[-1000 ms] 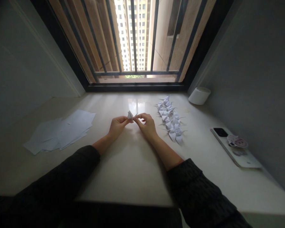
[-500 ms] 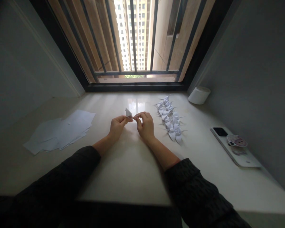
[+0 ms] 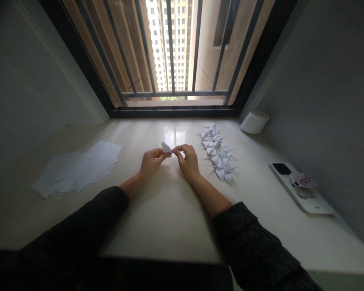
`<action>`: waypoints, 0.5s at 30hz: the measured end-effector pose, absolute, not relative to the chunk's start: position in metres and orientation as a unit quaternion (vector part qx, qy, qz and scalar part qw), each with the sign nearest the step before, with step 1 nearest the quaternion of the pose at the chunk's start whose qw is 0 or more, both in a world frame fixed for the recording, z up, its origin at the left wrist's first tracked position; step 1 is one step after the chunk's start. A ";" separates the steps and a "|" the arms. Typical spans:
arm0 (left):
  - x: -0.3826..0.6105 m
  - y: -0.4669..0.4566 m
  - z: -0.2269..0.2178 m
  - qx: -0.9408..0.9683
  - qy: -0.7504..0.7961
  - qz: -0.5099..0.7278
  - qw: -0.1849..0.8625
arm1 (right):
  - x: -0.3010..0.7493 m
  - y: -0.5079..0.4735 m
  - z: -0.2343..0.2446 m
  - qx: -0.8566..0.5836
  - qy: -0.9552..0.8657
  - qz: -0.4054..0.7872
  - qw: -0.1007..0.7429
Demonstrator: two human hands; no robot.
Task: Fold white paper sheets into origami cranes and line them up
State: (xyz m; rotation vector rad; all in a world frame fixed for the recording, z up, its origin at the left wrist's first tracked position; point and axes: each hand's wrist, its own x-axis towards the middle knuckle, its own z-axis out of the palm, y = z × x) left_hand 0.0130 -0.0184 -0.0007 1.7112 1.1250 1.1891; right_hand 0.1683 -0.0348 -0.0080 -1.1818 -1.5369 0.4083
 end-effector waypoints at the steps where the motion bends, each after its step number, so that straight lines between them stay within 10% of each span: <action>1: 0.013 -0.019 0.000 0.670 0.438 0.466 0.378 | 0.168 -0.035 -0.008 -0.499 -0.645 0.180 0.551; 15: 0.012 -0.014 -0.005 0.659 0.454 0.462 0.381 | 0.175 -0.030 -0.006 -0.546 -0.549 0.224 0.592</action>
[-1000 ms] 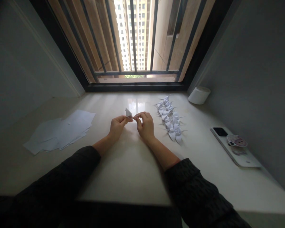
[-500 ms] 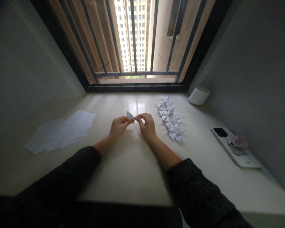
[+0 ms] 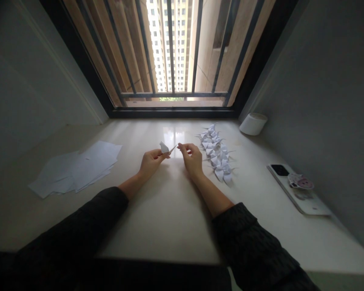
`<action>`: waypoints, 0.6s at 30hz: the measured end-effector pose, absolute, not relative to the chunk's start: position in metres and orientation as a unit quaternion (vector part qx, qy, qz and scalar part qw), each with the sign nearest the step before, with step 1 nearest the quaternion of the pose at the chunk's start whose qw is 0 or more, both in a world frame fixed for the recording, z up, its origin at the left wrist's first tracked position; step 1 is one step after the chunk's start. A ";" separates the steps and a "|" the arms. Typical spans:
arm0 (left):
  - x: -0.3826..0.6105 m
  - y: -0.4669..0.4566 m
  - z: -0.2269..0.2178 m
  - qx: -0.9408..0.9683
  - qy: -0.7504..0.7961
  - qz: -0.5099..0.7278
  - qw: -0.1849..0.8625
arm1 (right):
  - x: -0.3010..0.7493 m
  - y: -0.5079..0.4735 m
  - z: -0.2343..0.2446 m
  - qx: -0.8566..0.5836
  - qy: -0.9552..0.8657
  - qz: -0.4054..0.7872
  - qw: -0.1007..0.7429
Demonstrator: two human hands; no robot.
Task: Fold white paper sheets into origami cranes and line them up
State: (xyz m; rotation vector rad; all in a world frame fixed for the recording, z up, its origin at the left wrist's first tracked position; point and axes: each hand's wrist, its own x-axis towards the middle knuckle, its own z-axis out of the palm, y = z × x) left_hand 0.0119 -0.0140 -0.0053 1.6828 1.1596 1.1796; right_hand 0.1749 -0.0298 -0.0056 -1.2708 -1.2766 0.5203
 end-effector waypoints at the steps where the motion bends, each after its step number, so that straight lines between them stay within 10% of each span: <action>1: 0.012 -0.015 -0.005 0.664 0.458 0.458 0.374 | 0.175 -0.030 -0.005 -0.548 -0.549 0.230 0.588; 18: 0.013 -0.021 -0.004 0.703 0.508 0.414 0.275 | 0.176 -0.030 -0.004 -0.589 -0.522 0.229 0.573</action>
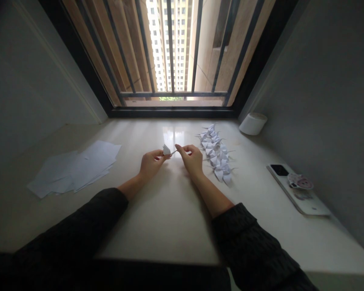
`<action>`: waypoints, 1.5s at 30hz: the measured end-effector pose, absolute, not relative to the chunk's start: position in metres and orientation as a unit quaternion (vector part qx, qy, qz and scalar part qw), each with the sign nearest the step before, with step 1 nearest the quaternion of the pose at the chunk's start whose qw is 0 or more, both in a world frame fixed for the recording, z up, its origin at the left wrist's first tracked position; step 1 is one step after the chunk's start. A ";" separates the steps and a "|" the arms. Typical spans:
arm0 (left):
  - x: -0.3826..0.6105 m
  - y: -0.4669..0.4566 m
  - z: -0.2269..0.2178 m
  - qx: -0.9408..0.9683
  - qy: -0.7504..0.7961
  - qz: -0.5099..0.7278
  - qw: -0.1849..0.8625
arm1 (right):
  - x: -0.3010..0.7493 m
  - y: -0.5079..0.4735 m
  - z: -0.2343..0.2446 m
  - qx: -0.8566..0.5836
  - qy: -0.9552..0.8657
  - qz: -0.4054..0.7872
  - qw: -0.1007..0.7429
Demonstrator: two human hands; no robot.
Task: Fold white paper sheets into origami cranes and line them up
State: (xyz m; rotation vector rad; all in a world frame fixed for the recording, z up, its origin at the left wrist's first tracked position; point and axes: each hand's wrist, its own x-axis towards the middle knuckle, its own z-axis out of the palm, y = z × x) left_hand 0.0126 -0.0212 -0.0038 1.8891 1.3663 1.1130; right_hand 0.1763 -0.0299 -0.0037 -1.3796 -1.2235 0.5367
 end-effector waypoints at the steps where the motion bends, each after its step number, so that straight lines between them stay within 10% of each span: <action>1: 0.012 -0.021 -0.004 0.704 0.509 0.414 0.272 | 0.177 -0.030 -0.004 -0.591 -0.520 0.229 0.572; 45: 0.010 -0.015 -0.007 0.710 0.478 0.428 0.291 | 0.171 -0.028 -0.005 -0.477 -0.511 0.440 0.564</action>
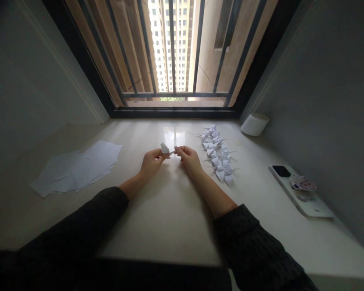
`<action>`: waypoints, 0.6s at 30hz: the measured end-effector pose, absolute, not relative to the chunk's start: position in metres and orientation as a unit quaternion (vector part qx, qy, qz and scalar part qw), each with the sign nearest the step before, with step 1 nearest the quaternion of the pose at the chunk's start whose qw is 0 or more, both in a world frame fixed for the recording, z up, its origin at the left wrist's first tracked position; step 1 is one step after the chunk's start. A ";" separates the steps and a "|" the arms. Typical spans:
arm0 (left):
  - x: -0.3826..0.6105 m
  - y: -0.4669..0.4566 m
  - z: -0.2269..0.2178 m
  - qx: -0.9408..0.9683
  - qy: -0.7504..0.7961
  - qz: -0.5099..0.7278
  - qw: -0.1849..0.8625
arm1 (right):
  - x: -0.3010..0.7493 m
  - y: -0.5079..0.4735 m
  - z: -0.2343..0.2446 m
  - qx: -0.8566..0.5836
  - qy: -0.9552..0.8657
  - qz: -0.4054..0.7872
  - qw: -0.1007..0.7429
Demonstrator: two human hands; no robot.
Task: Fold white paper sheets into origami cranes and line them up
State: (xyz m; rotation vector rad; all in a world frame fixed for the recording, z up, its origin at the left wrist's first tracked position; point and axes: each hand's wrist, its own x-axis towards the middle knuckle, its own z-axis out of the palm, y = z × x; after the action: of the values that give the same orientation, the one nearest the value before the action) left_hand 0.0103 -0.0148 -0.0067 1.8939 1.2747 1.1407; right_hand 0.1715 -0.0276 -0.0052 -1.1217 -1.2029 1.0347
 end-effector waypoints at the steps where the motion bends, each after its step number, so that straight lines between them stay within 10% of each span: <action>1: 0.010 -0.015 -0.007 0.710 0.476 0.429 0.293 | 0.171 -0.028 -0.005 -0.475 -0.510 0.442 0.565; 18: 0.010 -0.010 -0.012 0.669 0.480 0.443 0.355 | 0.177 -0.032 0.000 -0.532 -0.585 0.217 0.572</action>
State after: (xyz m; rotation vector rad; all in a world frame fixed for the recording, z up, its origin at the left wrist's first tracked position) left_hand 0.0099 -0.0097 -0.0121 1.7294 1.2405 1.1443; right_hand 0.1767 -0.0319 0.0005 -1.2481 -1.3728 0.5090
